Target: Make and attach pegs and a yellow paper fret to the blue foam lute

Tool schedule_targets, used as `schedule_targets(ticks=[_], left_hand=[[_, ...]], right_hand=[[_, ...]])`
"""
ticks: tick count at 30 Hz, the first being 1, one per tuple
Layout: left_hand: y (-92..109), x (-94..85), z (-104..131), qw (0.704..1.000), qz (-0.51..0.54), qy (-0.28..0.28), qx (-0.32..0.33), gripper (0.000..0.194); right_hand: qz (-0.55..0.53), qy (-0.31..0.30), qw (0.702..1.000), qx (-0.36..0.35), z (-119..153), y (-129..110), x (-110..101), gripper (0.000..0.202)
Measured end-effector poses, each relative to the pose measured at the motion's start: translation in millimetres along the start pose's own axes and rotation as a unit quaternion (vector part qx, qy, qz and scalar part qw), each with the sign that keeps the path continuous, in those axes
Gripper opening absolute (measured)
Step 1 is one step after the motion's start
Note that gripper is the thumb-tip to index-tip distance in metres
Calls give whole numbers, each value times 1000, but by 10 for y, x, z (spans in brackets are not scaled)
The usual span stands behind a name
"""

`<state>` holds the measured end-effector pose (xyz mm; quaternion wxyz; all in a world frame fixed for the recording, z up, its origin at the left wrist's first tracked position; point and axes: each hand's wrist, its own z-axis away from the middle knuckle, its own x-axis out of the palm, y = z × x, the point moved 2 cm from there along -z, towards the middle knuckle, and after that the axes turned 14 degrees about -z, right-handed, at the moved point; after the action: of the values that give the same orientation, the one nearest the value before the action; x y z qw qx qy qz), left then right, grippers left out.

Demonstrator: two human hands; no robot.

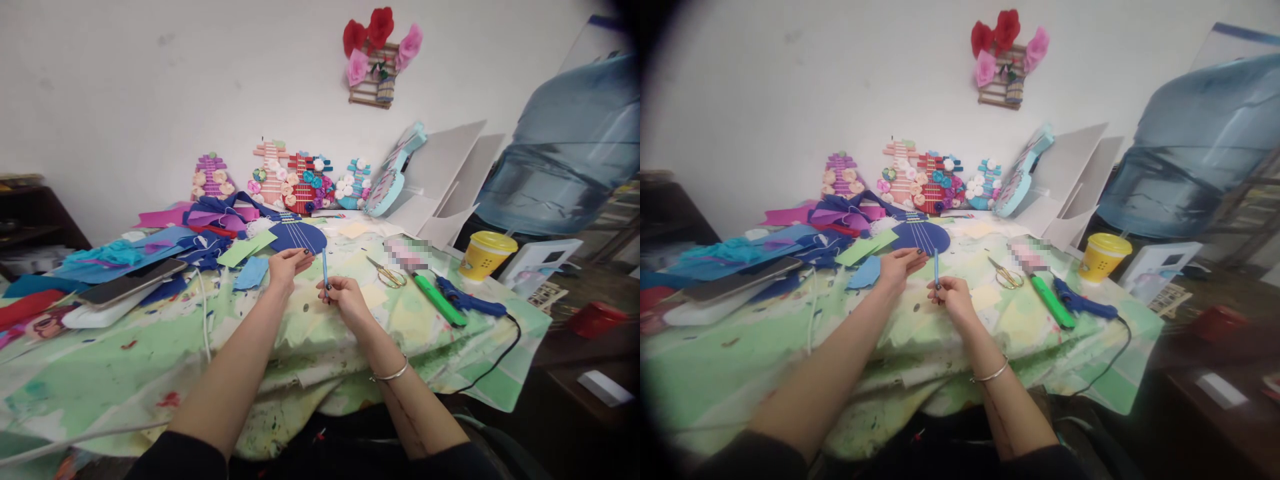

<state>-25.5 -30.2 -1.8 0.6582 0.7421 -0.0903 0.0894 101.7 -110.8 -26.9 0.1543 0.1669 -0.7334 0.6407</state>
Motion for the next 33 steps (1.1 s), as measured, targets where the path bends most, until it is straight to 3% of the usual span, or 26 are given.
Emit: schedule_targets(ticks=[3,8,11,18,24,33], left_hand=[[2,-4,2,1000,1,0,-13,26],[17,124,94,979,-28,-201,-30,32],[22,145,124,967,-33,-250,-23,30],[42,121,110,974,24,-224,-12,20],[3,80,65,985,62,-157,-43,10],[30,53,30,985,103,-133,-49,10]], right_hand=[[11,-6,1000,-5,4,-6,13,15],[27,-17,999,-14,0,1,19,14],[31,-17,999,-13,1,9,19,14],[81,-42,996,-5,-17,49,23,17],[75,-41,996,-13,-13,46,29,14],[92,-35,995,-26,-16,39,19,17]])
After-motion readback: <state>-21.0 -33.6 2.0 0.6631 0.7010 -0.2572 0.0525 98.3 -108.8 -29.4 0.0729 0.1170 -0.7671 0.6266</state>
